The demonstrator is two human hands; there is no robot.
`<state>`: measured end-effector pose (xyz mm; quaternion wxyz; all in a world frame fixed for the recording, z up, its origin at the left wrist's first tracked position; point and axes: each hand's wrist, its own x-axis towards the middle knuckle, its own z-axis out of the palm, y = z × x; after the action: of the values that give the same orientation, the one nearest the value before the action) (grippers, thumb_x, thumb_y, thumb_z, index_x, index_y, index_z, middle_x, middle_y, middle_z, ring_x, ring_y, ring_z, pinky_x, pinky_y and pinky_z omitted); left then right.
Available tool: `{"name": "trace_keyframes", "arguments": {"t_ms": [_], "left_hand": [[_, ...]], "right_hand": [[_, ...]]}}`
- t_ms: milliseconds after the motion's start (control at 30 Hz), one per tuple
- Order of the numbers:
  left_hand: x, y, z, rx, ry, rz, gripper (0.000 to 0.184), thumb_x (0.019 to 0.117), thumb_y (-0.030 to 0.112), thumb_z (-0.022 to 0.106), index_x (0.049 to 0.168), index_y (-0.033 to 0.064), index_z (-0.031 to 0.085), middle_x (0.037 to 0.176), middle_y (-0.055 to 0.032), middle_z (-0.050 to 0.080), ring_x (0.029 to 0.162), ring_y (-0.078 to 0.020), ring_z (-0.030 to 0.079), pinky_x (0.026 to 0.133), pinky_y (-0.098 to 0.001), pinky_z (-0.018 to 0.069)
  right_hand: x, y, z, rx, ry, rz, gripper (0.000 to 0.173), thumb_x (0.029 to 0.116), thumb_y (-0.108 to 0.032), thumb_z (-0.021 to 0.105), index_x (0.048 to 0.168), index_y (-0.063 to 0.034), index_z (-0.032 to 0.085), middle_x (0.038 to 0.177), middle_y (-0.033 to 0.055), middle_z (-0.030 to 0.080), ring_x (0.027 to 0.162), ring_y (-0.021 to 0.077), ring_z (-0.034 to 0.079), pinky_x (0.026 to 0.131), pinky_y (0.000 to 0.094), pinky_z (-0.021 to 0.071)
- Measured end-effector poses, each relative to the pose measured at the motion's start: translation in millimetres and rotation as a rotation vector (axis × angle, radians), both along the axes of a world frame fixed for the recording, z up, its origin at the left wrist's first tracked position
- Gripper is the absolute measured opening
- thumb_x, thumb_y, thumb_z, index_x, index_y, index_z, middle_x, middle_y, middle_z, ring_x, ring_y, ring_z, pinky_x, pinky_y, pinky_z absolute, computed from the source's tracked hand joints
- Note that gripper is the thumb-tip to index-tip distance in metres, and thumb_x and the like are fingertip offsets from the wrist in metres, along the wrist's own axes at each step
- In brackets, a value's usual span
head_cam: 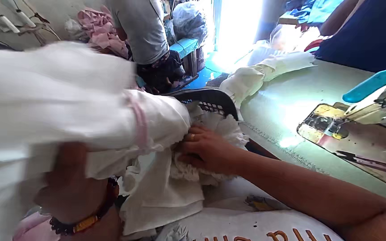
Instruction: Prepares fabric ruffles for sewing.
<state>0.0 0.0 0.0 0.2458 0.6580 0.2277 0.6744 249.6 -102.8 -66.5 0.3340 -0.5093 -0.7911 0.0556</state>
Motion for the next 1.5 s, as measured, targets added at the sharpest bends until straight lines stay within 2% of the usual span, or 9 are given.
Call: {"name": "trace_keyframes", "arguments": {"t_ms": [133, 233, 333, 533, 700, 867, 1100, 1267, 1500], "left_hand": [[-12.9, 37.0, -9.9, -0.131, -0.203, -0.246, 0.026, 0.1053, 0.031, 0.044, 0.123, 0.0144, 0.053, 0.111, 0.0047, 0.067, 0.110, -0.0080, 0.064, 0.097, -0.0312, 0.0537], [0.2, 61.3, -28.2, -0.367, 0.036, -0.148, 0.023, 0.1053, 0.024, 0.044, 0.125, 0.0138, 0.050, 0.108, 0.0114, 0.064, 0.103, 0.0021, 0.062, 0.092, -0.0231, 0.0530], [29.1, 83.5, -19.2, -0.450, 0.386, -0.063, 0.036, 0.0935, 0.017, 0.064, 0.124, 0.0024, 0.052, 0.099, 0.0090, 0.065, 0.089, 0.0066, 0.064, 0.082, -0.0174, 0.0558], [36.8, 90.9, 11.0, -0.435, 0.797, -0.158, 0.034, 0.1002, 0.027, 0.061, 0.125, 0.0044, 0.061, 0.106, 0.0019, 0.067, 0.095, 0.0029, 0.063, 0.087, -0.0237, 0.0543], [31.6, 103.3, -1.6, -0.479, 0.682, -0.152, 0.028, 0.1021, 0.022, 0.058, 0.124, 0.0040, 0.056, 0.101, 0.0079, 0.065, 0.090, 0.0094, 0.061, 0.083, -0.0150, 0.0532], [36.9, 121.7, -20.0, -0.498, 0.633, -0.139, 0.036, 0.1007, 0.023, 0.059, 0.130, 0.0032, 0.052, 0.107, 0.0069, 0.062, 0.095, 0.0104, 0.060, 0.086, -0.0141, 0.0519], [44.0, 151.6, -28.1, -0.545, 0.618, -0.075, 0.042, 0.0985, 0.026, 0.061, 0.131, 0.0012, 0.054, 0.112, 0.0017, 0.063, 0.096, 0.0075, 0.059, 0.087, -0.0167, 0.0503], [12.1, 177.4, -51.1, -0.472, 0.226, 0.054, 0.048, 0.0965, 0.029, 0.063, 0.136, 0.0063, 0.048, 0.114, 0.0045, 0.063, 0.102, 0.0002, 0.063, 0.091, -0.0242, 0.0547], [-67.0, 222.7, -112.3, -0.681, -0.152, 0.063, 0.042, 0.1093, 0.029, 0.031, 0.145, 0.0090, 0.042, 0.132, -0.0052, 0.057, 0.119, -0.0128, 0.059, 0.103, -0.0361, 0.0495]], "right_hand": [[31.2, 8.7, -20.0, -0.208, -0.019, -0.177, 0.024, 0.0990, -0.017, 0.062, 0.118, -0.0114, 0.074, 0.130, 0.0086, 0.069, 0.128, 0.0306, 0.058, 0.110, 0.0569, 0.0427], [31.7, 12.0, -61.3, -0.588, 0.014, -0.191, 0.042, 0.0913, -0.002, 0.064, 0.133, -0.0094, 0.067, 0.137, 0.0167, 0.064, 0.127, 0.0405, 0.059, 0.104, 0.0675, 0.0430], [20.6, 22.2, -72.6, -0.633, -0.088, -0.176, 0.033, 0.0969, -0.007, 0.059, 0.129, -0.0062, 0.068, 0.136, 0.0174, 0.064, 0.129, 0.0392, 0.057, 0.112, 0.0648, 0.0338], [27.8, 28.1, -70.6, -0.564, -0.059, -0.196, 0.029, 0.1047, -0.018, 0.051, 0.118, -0.0014, 0.071, 0.121, 0.0211, 0.070, 0.119, 0.0402, 0.063, 0.104, 0.0636, 0.0430], [38.8, -23.7, -87.3, 0.081, 0.122, -0.602, 0.025, 0.0951, -0.022, 0.068, 0.102, 0.0013, 0.072, 0.101, 0.0196, 0.070, 0.098, 0.0363, 0.069, 0.085, 0.0534, 0.0568], [61.5, -12.2, -104.2, -0.733, 0.701, -0.685, 0.077, 0.0901, -0.033, 0.079, 0.148, 0.0017, 0.043, 0.131, 0.0283, 0.060, 0.110, 0.0399, 0.066, 0.094, 0.0552, 0.0547], [58.6, 61.0, -148.9, -0.754, 0.958, -0.711, 0.027, 0.1003, -0.019, 0.062, 0.115, 0.0032, 0.064, 0.101, 0.0212, 0.066, 0.092, 0.0313, 0.064, 0.082, 0.0533, 0.0519], [48.2, 91.7, -158.7, -0.835, 0.973, -0.704, 0.028, 0.0973, -0.013, 0.063, 0.119, 0.0045, 0.063, 0.105, 0.0232, 0.067, 0.094, 0.0318, 0.067, 0.084, 0.0515, 0.0552], [46.9, 152.9, -152.4, -0.873, 1.089, -0.860, 0.037, 0.0953, -0.025, 0.066, 0.116, 0.0065, 0.063, 0.108, 0.0269, 0.067, 0.098, 0.0383, 0.069, 0.085, 0.0587, 0.0560]]}}
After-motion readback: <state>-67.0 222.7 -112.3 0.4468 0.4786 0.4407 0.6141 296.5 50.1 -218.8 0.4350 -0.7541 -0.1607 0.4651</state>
